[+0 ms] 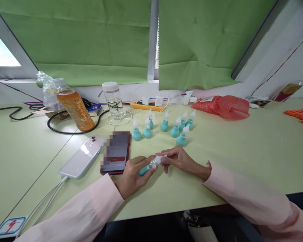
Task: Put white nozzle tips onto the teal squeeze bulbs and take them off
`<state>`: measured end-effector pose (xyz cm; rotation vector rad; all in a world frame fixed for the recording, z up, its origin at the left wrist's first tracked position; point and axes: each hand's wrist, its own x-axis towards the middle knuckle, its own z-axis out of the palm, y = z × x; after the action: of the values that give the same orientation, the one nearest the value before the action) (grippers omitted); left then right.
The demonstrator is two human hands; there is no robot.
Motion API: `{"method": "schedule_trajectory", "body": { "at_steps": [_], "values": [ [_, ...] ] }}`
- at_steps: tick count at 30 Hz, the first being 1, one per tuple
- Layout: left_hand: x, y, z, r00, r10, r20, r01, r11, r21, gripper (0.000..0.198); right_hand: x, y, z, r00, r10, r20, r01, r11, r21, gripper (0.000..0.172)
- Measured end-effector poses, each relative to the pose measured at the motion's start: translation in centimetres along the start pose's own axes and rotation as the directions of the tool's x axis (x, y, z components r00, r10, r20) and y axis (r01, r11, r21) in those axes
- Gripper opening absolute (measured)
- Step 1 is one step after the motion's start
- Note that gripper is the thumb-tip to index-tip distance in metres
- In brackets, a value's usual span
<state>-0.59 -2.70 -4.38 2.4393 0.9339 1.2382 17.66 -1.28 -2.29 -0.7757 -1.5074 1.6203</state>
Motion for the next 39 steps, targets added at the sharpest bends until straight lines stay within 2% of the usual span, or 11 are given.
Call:
{"method": "schedule_trajectory", "body": {
  "at_steps": [9, 16, 18, 20, 23, 26, 29, 32, 35, 38, 39],
  "values": [
    [0.1, 0.3, 0.0, 0.997, 0.053, -0.049, -0.051, 0.998, 0.044, 0.025, -0.5, -1.3, 1.1, 0.995, -0.061, -0.085, 0.055, 0.996, -0.063, 0.015],
    [0.7, 0.7, -0.1, 0.993, -0.116, 0.016, 0.116, 0.993, -0.028, 0.046, 0.5, -2.0, 0.6, 0.966, -0.15, -0.21, 0.117, 0.98, -0.163, 0.023],
    [0.7, 0.6, -0.2, 0.99, -0.139, 0.031, 0.14, 0.989, -0.038, 0.054, 1.2, -2.7, 0.1, 0.921, -0.256, -0.294, 0.18, 0.948, -0.262, 0.023],
    [0.7, 0.6, -0.2, 0.991, -0.135, 0.0, 0.135, 0.99, -0.036, 0.056, 2.1, -3.5, -0.5, 0.831, -0.396, -0.391, 0.22, 0.88, -0.422, 0.023],
    [0.7, 0.6, -0.4, 0.996, -0.085, -0.035, 0.085, 0.996, -0.01, 0.047, 3.9, -4.7, -1.6, 0.717, -0.575, -0.394, 0.168, 0.691, -0.703, 0.022],
    [1.1, 1.0, -1.0, 0.999, -0.027, -0.016, 0.028, 0.999, 0.026, 0.036, 5.5, -4.8, -2.7, 0.735, -0.621, -0.271, 0.062, 0.46, -0.886, 0.021],
    [2.1, 1.5, -2.3, 0.996, 0.003, -0.089, 0.004, 0.996, 0.084, 0.034, 6.9, -4.2, -3.6, 0.793, -0.563, -0.233, -0.042, 0.331, -0.943, 0.02],
    [3.9, 1.7, -4.0, 0.989, -0.001, -0.148, 0.031, 0.98, 0.197, 0.033, 7.9, -4.0, -3.9, 0.829, -0.498, -0.253, -0.098, 0.317, -0.943, 0.017],
    [6.0, 1.7, -5.3, 0.986, -0.043, -0.162, 0.09, 0.952, 0.292, 0.032, 8.0, -4.3, -3.7, 0.804, -0.529, -0.273, -0.098, 0.335, -0.937, 0.032],
    [7.5, 1.4, -5.9, 0.981, -0.056, -0.185, 0.109, 0.951, 0.288, 0.032, 4.1, -3.0, -3.1, 0.779, -0.591, -0.209, 0.04, 0.381, -0.924, 0.04],
    [7.8, 1.1, -5.9, 0.979, -0.057, -0.197, 0.115, 0.947, 0.3, 0.032, 1.5, -1.9, -2.9, 0.827, -0.551, -0.114, 0.151, 0.412, -0.898, 0.039]
  ]
}}
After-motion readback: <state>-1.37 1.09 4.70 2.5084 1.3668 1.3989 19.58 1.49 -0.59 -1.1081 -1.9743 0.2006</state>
